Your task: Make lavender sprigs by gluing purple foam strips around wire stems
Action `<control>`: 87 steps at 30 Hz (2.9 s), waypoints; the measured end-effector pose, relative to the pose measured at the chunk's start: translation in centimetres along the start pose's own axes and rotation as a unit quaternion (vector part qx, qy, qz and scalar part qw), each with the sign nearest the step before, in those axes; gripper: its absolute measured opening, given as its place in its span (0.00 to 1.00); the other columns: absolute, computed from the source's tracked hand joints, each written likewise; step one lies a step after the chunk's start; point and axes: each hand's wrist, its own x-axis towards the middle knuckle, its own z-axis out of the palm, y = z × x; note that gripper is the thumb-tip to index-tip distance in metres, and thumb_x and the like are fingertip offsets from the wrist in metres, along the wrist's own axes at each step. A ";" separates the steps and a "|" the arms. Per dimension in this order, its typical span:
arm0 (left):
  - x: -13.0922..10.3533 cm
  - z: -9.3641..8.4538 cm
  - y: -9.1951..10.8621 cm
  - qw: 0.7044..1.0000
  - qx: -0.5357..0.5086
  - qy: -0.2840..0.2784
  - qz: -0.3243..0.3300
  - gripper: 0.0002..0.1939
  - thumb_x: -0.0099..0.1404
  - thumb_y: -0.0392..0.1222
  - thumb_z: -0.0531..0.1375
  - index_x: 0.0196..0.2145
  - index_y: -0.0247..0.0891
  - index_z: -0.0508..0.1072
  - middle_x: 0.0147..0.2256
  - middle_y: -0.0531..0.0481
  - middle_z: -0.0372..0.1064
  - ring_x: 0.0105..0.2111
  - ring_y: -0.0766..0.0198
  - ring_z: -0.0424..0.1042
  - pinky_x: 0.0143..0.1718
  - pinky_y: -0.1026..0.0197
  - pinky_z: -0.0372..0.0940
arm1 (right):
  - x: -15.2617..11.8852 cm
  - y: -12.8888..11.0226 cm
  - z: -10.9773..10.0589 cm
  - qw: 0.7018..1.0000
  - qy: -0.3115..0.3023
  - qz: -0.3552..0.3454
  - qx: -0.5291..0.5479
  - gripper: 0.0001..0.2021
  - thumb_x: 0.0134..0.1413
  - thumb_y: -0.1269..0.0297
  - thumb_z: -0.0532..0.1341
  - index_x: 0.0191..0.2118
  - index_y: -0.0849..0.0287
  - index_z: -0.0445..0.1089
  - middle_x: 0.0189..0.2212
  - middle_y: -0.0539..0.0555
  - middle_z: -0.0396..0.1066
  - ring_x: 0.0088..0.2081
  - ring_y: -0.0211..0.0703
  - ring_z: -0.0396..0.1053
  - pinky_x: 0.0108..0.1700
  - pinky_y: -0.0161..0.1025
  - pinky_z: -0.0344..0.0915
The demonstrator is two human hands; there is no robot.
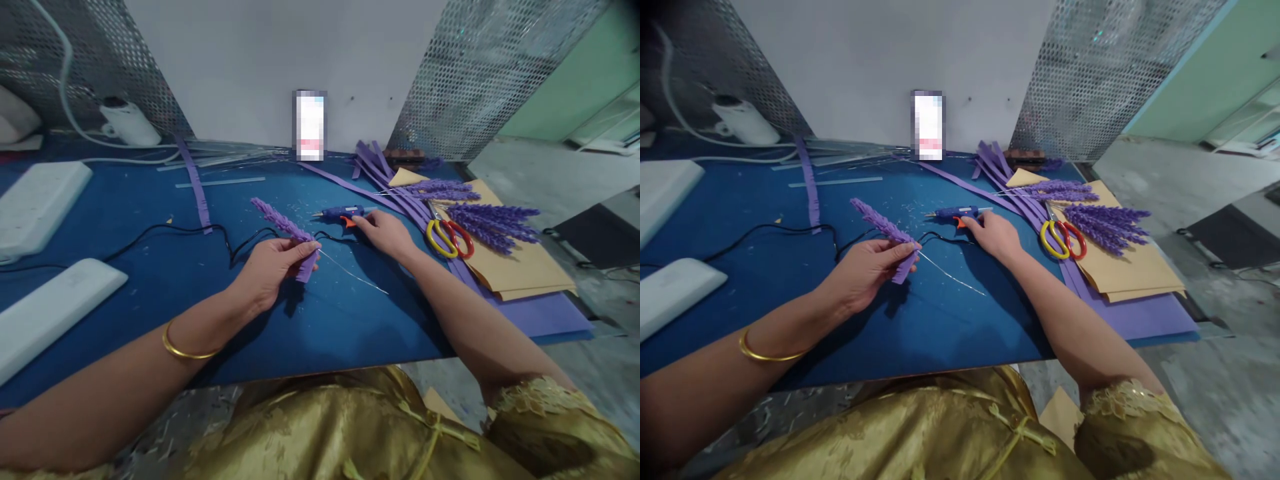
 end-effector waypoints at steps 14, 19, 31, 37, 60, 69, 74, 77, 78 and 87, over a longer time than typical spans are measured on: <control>1.3 -1.2 1.1 0.994 -0.075 0.057 0.050 0.16 0.44 0.43 0.77 0.29 0.33 0.80 0.26 0.47 0.76 0.26 0.65 0.72 0.29 0.63 0.68 | -1.3 -1.4 -0.6 0.832 0.016 -0.074 0.549 0.15 0.45 0.59 0.68 0.38 0.56 0.66 0.34 0.50 0.74 0.22 0.34 0.63 0.27 0.37 0.61; 1.9 -1.6 1.4 0.991 -0.099 0.066 0.054 0.14 0.46 0.42 0.76 0.29 0.32 0.79 0.26 0.48 0.75 0.26 0.66 0.72 0.28 0.64 0.67 | -3.4 -2.3 -2.1 0.818 -0.034 -0.145 0.556 0.10 0.54 0.57 0.65 0.39 0.56 0.71 0.37 0.53 0.78 0.19 0.33 0.62 0.24 0.38 0.58; 2.4 -2.2 1.5 0.989 -0.111 0.071 0.063 0.18 0.42 0.44 0.77 0.29 0.31 0.80 0.26 0.47 0.75 0.25 0.67 0.71 0.28 0.64 0.66 | -6.0 -2.7 -1.3 0.940 0.017 -0.305 0.149 0.13 0.62 0.52 0.58 0.38 0.57 0.71 0.27 0.55 0.75 0.24 0.45 0.70 0.30 0.41 0.63; 2.4 -2.2 1.5 0.989 -0.110 0.079 0.060 0.17 0.43 0.43 0.77 0.28 0.31 0.79 0.26 0.47 0.75 0.25 0.67 0.70 0.29 0.64 0.65 | -5.9 -2.7 -1.0 0.936 0.076 -0.338 0.065 0.16 0.63 0.50 0.54 0.39 0.57 0.71 0.30 0.59 0.75 0.26 0.47 0.71 0.29 0.40 0.63; 2.2 -1.9 1.7 0.988 -0.106 0.094 0.059 0.17 0.43 0.43 0.77 0.29 0.34 0.80 0.26 0.48 0.75 0.25 0.68 0.69 0.28 0.64 0.63 | -6.3 -2.7 -1.0 0.925 0.086 -0.369 -0.006 0.19 0.64 0.49 0.53 0.49 0.58 0.70 0.40 0.62 0.77 0.29 0.49 0.73 0.29 0.41 0.64; 2.5 -2.0 1.5 0.987 -0.116 0.096 0.063 0.16 0.42 0.42 0.77 0.28 0.33 0.80 0.26 0.50 0.74 0.25 0.69 0.69 0.27 0.66 0.63 | -6.3 -2.7 -1.0 0.919 0.095 -0.382 -0.008 0.20 0.66 0.48 0.52 0.48 0.59 0.69 0.36 0.61 0.76 0.27 0.46 0.72 0.27 0.40 0.61; 2.5 -2.0 1.6 0.987 -0.112 0.097 0.061 0.16 0.44 0.42 0.77 0.29 0.33 0.80 0.26 0.51 0.74 0.25 0.70 0.69 0.27 0.66 0.63 | -6.5 -2.7 -1.1 0.908 0.105 -0.405 -0.004 0.19 0.67 0.50 0.52 0.49 0.61 0.68 0.36 0.61 0.76 0.25 0.46 0.71 0.27 0.40 0.58; 2.5 -2.1 1.6 0.987 -0.111 0.099 0.061 0.16 0.44 0.42 0.77 0.29 0.33 0.80 0.26 0.51 0.75 0.25 0.70 0.69 0.27 0.67 0.63 | -6.5 -2.7 -1.1 0.907 0.102 -0.408 -0.011 0.20 0.67 0.50 0.52 0.50 0.62 0.68 0.31 0.58 0.75 0.24 0.45 0.69 0.26 0.39 0.56; 2.5 -2.1 1.6 0.987 -0.111 0.099 0.062 0.16 0.44 0.42 0.77 0.29 0.33 0.80 0.26 0.51 0.75 0.25 0.70 0.69 0.27 0.67 0.64 | -6.5 -2.7 -1.1 0.906 0.102 -0.410 -0.013 0.20 0.67 0.50 0.52 0.51 0.62 0.67 0.29 0.57 0.74 0.23 0.44 0.69 0.26 0.39 0.56; 2.7 -2.3 1.5 0.986 -0.110 0.103 0.072 0.16 0.44 0.41 0.76 0.30 0.33 0.80 0.27 0.50 0.74 0.26 0.68 0.70 0.26 0.67 0.65 | -6.6 -2.8 -1.1 0.888 0.123 -0.443 -0.020 0.20 0.70 0.49 0.49 0.47 0.63 0.67 0.22 0.51 0.68 0.20 0.41 0.64 0.24 0.38 0.50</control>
